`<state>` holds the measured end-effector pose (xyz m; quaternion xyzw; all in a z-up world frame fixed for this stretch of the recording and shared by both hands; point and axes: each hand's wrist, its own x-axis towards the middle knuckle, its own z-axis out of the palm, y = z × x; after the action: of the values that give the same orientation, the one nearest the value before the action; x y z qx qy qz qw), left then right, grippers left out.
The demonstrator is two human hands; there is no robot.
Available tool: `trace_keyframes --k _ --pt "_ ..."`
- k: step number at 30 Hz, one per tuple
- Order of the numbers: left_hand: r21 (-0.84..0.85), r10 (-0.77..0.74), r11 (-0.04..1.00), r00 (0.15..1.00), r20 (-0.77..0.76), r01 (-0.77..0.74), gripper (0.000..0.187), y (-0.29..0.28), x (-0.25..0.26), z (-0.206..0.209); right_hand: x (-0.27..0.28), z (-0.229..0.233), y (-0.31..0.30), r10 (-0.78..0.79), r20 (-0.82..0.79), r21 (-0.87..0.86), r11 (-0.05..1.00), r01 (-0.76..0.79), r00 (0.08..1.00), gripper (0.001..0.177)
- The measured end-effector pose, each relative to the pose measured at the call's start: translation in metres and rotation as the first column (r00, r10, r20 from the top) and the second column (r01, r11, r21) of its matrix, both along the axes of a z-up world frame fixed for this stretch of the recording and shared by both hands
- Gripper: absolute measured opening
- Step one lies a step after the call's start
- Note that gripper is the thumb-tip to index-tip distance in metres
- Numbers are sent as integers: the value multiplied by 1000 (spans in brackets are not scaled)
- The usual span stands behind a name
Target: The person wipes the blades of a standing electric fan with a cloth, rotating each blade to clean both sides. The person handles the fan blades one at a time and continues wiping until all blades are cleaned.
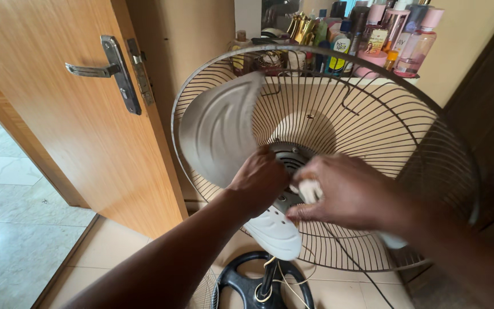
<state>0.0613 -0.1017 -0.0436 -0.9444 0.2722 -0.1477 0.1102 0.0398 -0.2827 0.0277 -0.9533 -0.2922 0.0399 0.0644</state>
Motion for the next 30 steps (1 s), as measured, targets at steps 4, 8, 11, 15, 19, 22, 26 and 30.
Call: trace_keyframes --k 4,8,11,15,19,22,26,30 --pt "59 -61 997 991 120 54 9 1 2 -2 46 -4 -7 42 -279 -16 999 -49 959 67" --pt "-93 -86 991 990 109 97 9 4 4 -1 46 -10 12 32 11 -275 961 -28 999 35" --pt "-77 -82 993 996 47 86 8 4 4 0 19 -6 35 -135 92 -429 889 162 987 12" --pt "-164 -79 982 995 59 88 7 3 5 -4 4 5 27 -160 166 -413 885 216 973 17" --pt "-252 -117 957 986 119 144 5 -6 5 -15 15 7 -7 -7 344 -312 942 122 939 5" --pt "-274 -140 947 983 117 167 6 -3 7 -15 25 7 -44 91 429 -231 973 12 899 13" --pt "-280 -146 948 988 53 155 10 5 8 -12 35 7 -91 131 462 -128 988 -80 877 19" --pt "-302 -174 934 981 83 191 7 10 7 -14 27 10 -116 -38 432 -141 984 110 901 35"
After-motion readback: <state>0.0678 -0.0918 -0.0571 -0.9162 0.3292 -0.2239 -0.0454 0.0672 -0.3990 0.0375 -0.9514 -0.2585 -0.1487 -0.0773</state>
